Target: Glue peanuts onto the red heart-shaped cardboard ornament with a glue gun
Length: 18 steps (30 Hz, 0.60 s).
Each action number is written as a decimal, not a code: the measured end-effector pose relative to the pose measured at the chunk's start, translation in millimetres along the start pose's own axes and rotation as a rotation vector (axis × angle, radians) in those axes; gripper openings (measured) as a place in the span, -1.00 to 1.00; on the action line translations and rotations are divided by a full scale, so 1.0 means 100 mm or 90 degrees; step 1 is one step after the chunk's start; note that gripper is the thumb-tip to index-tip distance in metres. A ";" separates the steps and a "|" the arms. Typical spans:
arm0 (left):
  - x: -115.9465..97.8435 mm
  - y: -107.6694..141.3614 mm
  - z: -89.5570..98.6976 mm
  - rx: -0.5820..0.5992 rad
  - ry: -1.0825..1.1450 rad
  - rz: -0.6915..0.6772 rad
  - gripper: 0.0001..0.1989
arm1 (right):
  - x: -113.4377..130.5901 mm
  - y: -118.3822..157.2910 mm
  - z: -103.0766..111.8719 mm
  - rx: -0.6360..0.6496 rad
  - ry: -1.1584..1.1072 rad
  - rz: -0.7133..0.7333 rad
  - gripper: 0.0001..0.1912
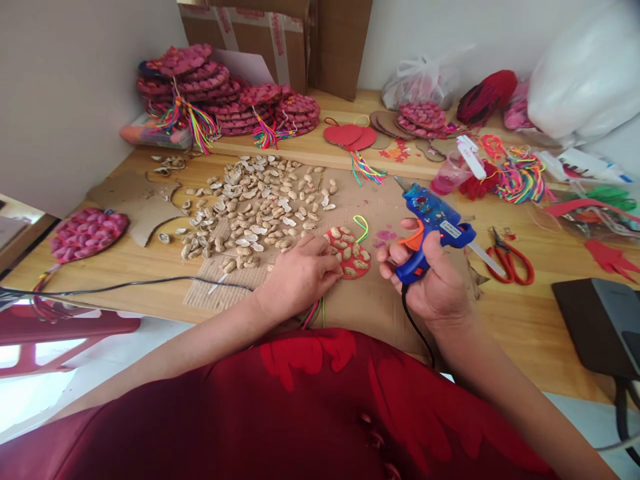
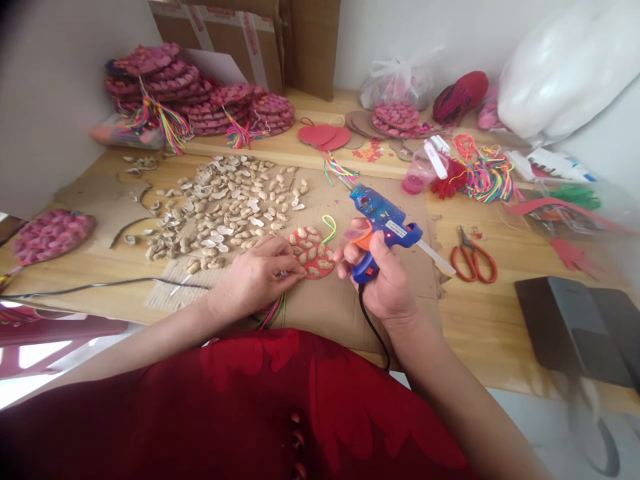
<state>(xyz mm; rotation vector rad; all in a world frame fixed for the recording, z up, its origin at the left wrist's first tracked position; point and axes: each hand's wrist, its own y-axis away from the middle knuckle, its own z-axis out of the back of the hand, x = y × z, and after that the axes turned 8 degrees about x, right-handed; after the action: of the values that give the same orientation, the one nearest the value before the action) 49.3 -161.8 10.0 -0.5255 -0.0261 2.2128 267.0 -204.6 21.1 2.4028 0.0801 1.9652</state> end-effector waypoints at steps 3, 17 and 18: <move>0.01 0.01 -0.01 0.003 0.000 0.006 -0.83 | -0.01 0.01 -0.04 0.032 -0.092 0.008 -0.57; 0.02 0.02 -0.04 -0.010 -0.008 0.018 -0.81 | 0.11 -0.02 -0.24 0.088 -0.200 -0.030 -0.52; 0.02 0.02 -0.04 -0.011 -0.006 0.018 -0.82 | 0.14 0.01 -0.21 0.096 -0.212 -0.040 -0.53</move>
<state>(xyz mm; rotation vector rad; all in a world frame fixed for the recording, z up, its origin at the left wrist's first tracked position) 47.7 -162.3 5.2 -0.5278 -0.0439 2.2440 249.5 -204.3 39.3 2.7476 0.2968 1.5602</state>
